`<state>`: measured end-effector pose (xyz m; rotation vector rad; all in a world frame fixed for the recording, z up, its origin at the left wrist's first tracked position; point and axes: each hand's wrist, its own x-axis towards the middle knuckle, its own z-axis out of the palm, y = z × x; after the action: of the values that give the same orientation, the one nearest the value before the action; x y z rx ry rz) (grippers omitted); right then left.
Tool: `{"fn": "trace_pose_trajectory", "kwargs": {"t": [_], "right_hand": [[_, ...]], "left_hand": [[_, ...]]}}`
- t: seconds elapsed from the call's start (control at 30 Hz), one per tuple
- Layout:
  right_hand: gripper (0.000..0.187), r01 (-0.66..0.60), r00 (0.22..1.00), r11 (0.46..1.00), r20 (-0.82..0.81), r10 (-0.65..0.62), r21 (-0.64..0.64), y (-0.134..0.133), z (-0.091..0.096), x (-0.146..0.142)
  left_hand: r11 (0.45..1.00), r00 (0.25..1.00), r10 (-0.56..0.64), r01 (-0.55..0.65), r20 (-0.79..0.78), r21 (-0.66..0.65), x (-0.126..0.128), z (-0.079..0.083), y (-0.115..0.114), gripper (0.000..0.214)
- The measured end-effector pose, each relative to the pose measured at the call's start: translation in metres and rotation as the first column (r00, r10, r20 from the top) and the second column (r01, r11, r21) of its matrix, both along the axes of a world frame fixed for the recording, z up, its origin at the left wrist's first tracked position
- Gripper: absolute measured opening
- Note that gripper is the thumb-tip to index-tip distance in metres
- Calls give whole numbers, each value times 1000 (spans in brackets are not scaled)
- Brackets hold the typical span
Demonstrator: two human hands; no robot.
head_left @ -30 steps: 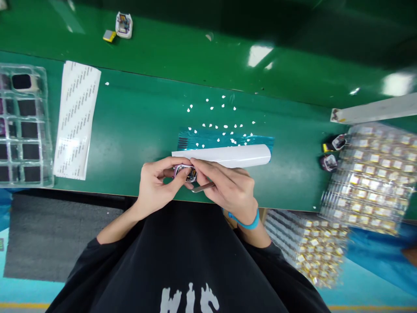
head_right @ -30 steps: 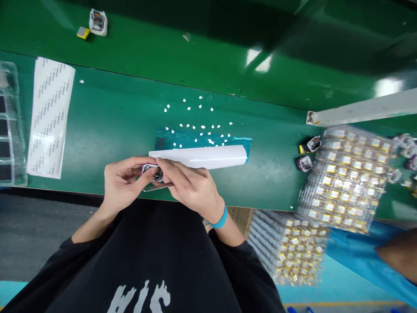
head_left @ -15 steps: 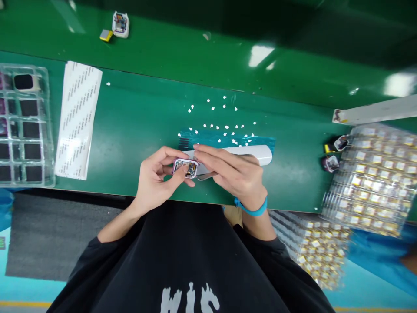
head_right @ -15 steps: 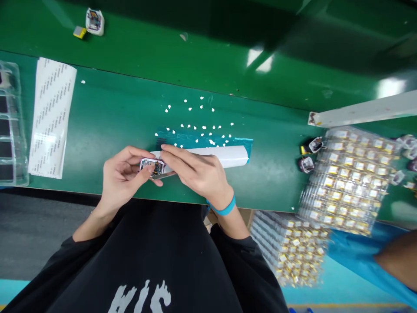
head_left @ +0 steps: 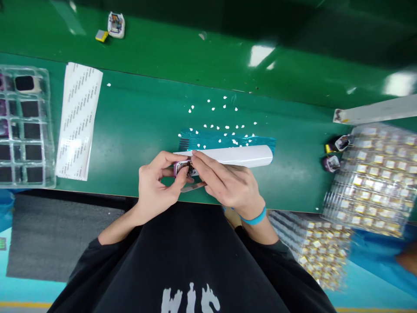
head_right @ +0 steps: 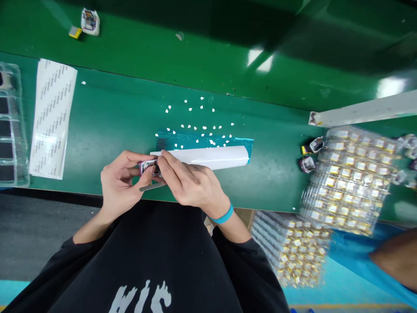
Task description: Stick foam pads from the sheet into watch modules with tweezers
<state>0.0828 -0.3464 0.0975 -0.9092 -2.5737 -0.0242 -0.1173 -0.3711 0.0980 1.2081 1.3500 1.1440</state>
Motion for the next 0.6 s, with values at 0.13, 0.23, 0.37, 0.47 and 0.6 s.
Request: {"fn": "trace_pose_trajectory", "kwargs": {"t": [0.13, 0.23, 0.37, 0.47, 0.6], "right_hand": [[41, 21, 998, 999, 60, -24, 41, -6, 3, -7], [40, 77, 997, 996, -7, -77, -40, -6, 2, -13], [22, 79, 881, 897, -391, -266, -434, -4, -3, -23], [10, 21, 723, 710, -480, -497, -704, -4, -11, -29], [31, -192, 604, 461, -475, -640, -866, -6, -25, -30]], "left_hand": [[996, 998, 51, -49, -32, 80, 2, -5, 1, 6], [989, 995, 96, -99, 37, 113, 4, -11, 1, 5], [989, 987, 92, -106, 130, 100, 3, -17, -2, 8], [995, 989, 64, -74, 136, 67, 1, -18, -6, 11], [1000, 994, -18, 17, 109, 14, -7, -18, -10, 10]]}}
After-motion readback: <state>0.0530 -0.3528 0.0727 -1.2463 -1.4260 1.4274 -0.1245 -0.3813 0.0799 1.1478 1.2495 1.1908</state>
